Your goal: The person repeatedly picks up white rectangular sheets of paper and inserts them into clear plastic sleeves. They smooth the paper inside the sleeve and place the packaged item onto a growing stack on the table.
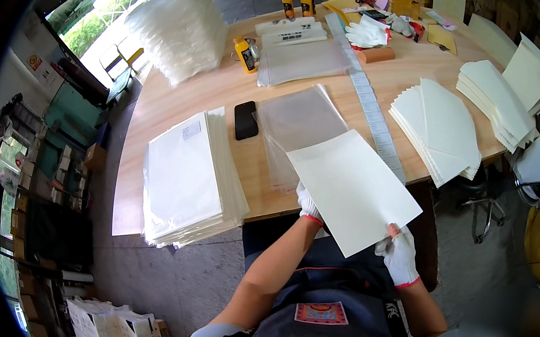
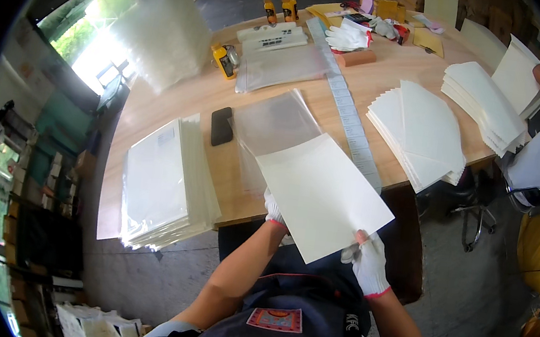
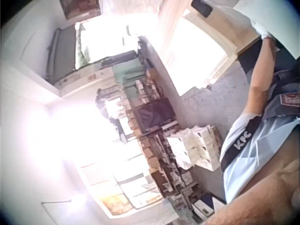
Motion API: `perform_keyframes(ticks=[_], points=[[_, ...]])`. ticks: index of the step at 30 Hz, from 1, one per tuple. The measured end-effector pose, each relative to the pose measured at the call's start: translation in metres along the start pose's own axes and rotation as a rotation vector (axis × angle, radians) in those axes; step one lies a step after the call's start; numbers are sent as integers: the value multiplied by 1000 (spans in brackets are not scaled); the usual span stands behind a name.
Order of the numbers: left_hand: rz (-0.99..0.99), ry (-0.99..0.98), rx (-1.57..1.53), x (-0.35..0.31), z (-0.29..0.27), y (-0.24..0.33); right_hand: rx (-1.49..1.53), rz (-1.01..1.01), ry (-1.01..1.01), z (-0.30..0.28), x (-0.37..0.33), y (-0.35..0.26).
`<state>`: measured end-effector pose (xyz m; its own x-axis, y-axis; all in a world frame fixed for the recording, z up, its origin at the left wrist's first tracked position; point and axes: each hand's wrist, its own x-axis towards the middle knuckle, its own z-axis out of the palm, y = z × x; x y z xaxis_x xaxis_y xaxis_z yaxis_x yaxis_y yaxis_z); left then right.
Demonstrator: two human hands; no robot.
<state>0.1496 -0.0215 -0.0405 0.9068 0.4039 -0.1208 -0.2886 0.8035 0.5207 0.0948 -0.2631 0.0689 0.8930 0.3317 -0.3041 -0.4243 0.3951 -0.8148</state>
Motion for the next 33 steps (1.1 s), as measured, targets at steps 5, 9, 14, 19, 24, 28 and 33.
perform_keyframes(ticks=[5,9,14,19,24,28,33], points=[[-193,72,221,-53,12,0,-127,79,90,4,-5,-2],[-254,191,-57,-107,-44,-29,42,277,142,12,7,29],[-396,233,448,-130,-9,1,538,152,87,16,54,75],[-486,255,343,-122,5,43,243,233,-151,32,38,66],[-338,210,613,-119,-29,70,-726,68,-362,63,30,41],[-382,238,683,-118,-21,82,-1373,-595,-494,80,55,55],[-352,254,619,-117,-25,82,-1616,-689,-567,94,78,78]])
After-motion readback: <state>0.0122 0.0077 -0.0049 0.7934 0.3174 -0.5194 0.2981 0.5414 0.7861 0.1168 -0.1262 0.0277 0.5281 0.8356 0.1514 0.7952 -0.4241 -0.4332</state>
